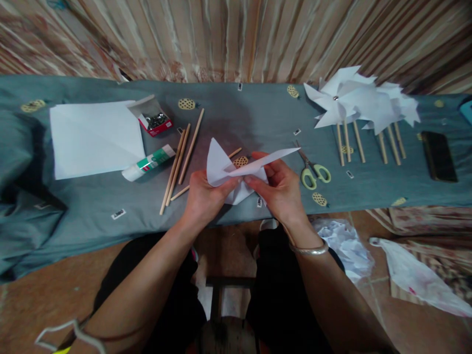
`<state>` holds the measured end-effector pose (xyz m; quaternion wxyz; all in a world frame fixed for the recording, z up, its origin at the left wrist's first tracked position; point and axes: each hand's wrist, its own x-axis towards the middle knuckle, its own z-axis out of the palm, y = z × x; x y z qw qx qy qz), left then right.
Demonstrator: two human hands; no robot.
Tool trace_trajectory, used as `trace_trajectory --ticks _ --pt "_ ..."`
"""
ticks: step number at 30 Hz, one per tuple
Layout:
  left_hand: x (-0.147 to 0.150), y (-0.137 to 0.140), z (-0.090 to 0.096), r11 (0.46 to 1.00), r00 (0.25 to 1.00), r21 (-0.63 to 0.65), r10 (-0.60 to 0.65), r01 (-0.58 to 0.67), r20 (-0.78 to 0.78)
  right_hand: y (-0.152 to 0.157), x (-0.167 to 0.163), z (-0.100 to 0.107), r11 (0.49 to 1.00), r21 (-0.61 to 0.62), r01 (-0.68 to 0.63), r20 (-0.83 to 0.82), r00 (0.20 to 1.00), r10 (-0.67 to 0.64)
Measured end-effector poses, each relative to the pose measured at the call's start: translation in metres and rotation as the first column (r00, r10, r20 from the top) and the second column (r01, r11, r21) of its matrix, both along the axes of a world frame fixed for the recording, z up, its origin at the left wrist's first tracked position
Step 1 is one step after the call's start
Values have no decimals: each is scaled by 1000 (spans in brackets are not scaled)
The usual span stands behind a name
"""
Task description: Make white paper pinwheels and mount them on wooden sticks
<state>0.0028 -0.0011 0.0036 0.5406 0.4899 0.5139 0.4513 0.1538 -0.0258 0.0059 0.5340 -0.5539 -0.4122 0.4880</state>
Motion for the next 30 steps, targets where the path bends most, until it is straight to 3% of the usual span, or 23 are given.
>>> trace_trajectory --ticks 30 --pt "0 2 1 1000 998 -22 5 -6 -55 2 0 0 999 -32 4 39 999 -3"
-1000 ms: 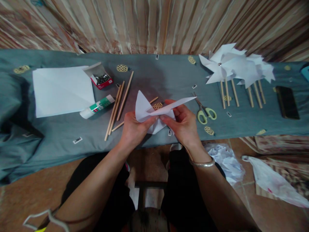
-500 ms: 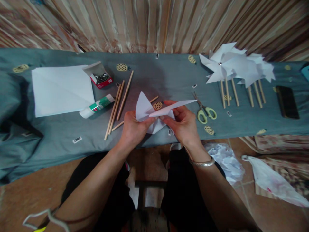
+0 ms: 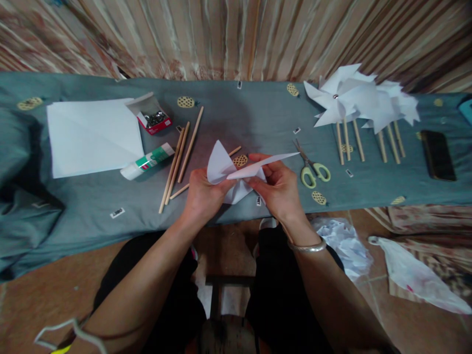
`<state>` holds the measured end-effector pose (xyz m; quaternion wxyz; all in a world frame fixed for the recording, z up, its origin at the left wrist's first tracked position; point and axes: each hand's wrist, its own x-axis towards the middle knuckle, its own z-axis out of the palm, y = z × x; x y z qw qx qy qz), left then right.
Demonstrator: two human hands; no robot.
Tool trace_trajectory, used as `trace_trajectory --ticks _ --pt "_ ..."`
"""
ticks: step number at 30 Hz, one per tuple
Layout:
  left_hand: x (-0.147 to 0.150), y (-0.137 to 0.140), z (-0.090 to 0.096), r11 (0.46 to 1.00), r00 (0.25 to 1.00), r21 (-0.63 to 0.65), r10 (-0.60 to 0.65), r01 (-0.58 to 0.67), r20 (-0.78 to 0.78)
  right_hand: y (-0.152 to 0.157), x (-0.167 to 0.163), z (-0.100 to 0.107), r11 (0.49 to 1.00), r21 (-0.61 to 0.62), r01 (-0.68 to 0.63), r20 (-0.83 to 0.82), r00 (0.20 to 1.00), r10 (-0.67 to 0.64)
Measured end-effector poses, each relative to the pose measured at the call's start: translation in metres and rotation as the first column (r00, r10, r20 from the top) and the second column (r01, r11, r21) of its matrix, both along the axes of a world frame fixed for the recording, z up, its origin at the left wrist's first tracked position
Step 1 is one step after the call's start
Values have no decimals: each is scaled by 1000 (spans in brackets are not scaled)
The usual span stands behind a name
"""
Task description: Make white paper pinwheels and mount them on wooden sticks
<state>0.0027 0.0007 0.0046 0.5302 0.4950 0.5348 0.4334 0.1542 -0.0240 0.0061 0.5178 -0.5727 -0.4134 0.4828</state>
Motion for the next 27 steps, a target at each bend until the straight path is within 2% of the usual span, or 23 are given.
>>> trace_trajectory --ticks 14,27 --pt "2 0 -1 1000 1000 -8 19 -19 14 1 0 -3 1000 -1 -7 -9 1000 7" --pt "1 1 -3 997 1000 75 -3 4 -5 3 -1 -9 1000 16 12 -26 1000 -11"
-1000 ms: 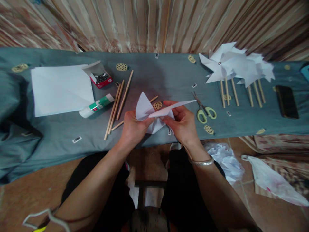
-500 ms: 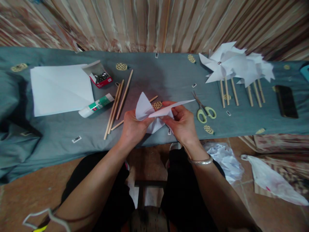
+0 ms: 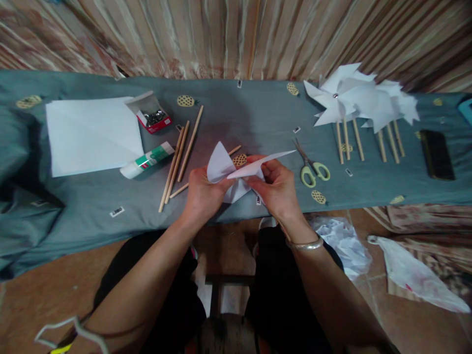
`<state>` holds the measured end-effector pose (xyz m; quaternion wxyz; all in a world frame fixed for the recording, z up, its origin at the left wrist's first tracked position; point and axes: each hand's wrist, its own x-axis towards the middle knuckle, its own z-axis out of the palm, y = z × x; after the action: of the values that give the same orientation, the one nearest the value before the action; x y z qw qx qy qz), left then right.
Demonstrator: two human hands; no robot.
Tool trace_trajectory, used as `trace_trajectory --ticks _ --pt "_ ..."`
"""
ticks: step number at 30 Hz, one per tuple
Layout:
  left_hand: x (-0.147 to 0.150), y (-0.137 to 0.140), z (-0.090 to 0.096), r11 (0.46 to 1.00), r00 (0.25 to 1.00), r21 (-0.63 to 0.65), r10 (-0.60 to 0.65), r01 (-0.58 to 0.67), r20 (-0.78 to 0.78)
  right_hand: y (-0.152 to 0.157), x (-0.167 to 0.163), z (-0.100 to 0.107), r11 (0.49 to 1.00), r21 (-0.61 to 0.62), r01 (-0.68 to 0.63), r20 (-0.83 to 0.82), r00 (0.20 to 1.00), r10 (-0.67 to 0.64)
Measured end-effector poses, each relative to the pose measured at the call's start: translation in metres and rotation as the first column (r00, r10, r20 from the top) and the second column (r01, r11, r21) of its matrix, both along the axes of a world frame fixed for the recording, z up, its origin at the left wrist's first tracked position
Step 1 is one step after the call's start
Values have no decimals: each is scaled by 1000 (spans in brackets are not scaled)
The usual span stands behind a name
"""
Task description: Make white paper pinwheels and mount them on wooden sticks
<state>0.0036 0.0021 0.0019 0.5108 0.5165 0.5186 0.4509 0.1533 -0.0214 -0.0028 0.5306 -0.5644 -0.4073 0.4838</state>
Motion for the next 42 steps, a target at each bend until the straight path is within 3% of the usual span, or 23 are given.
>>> trace_trajectory --ticks 7,19,42 --pt "0 1 0 999 1000 -40 -1 2 10 1 0 2 999 41 -25 40 999 23" --pt "1 1 3 980 990 -197 10 18 142 1 2 9 1000 8 -20 -35 999 21" --pt "0 -1 15 960 983 -271 -19 68 181 0 2 15 999 13 -45 -30 999 46"
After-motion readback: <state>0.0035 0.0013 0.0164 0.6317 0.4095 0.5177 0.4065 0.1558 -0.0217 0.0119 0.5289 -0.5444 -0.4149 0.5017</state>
